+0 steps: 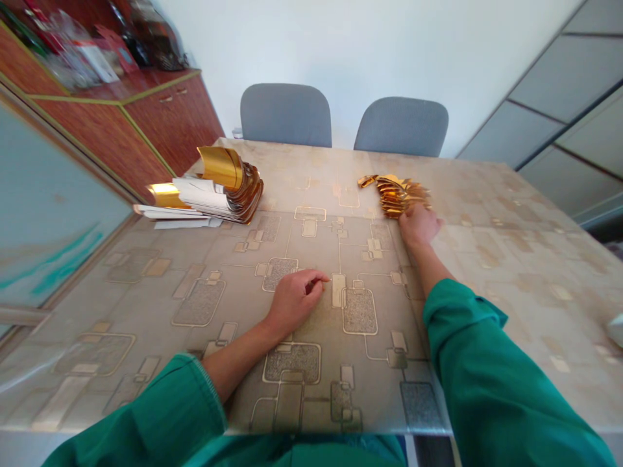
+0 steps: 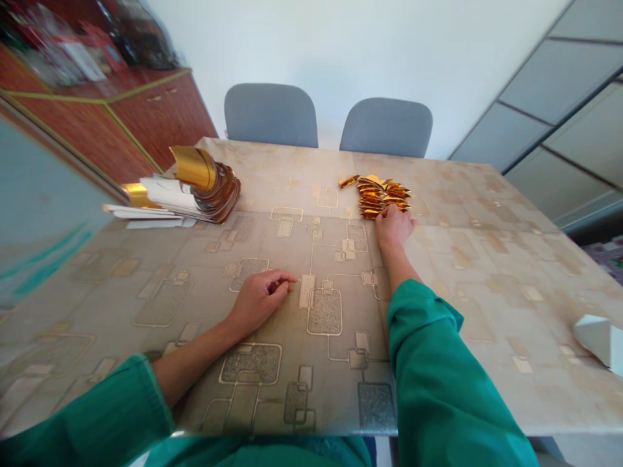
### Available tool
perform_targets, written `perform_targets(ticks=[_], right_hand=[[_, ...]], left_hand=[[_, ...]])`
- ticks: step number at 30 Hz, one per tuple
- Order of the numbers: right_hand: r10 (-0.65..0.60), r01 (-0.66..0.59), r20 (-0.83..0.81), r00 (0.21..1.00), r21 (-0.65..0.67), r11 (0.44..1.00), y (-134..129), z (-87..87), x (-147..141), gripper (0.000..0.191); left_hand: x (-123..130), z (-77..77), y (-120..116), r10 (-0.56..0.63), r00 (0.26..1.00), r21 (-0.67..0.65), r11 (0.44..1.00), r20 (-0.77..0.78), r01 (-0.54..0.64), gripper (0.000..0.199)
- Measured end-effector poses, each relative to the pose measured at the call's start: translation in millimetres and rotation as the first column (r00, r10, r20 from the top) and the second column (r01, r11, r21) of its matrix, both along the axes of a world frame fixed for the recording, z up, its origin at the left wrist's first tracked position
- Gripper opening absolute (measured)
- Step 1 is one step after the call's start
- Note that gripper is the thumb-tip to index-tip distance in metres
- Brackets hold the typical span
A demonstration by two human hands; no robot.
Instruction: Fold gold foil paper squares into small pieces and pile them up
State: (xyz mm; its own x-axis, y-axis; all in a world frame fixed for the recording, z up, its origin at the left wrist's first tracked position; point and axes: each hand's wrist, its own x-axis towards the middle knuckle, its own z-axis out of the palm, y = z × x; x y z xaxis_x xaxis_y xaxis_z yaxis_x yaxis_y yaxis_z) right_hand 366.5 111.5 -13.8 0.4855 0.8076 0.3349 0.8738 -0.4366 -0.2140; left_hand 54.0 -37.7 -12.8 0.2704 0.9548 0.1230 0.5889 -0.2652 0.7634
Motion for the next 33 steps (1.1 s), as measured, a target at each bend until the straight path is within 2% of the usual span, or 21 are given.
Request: perform_targets(ticks=[14,20,26,33], right_hand=[[0.011,-0.010,0.052,0.999,-0.021,1.000,0,-3.7,-9,0.026],[0.054,-0.053,0.033,0.998,-0.006,0.999,-4,-3.9,-13,0.019],[0.066,-0.065,0.032,0.997,-0.024,0.998,-10,-2.5,-9,0.020],[0.234,-0.229,0.067,0.970,-0.082,0.970,-22,-3.8,-10,0.024]], left_hand=[[-1,0.5,1,-0.005,1.000,-0.017,1.000,0.005,0.005,0.022],[0,0.7,1,-0.006,1.000,-0.005,1.000,0.004,0.006,0.022],[0,0.9,2,-0.007,1.000,-0.003,1.000,0.000,0.007,0.022],[0,0.7,3,-0.011,1.000,-0.005,1.000,0.004,0.011,0.022]])
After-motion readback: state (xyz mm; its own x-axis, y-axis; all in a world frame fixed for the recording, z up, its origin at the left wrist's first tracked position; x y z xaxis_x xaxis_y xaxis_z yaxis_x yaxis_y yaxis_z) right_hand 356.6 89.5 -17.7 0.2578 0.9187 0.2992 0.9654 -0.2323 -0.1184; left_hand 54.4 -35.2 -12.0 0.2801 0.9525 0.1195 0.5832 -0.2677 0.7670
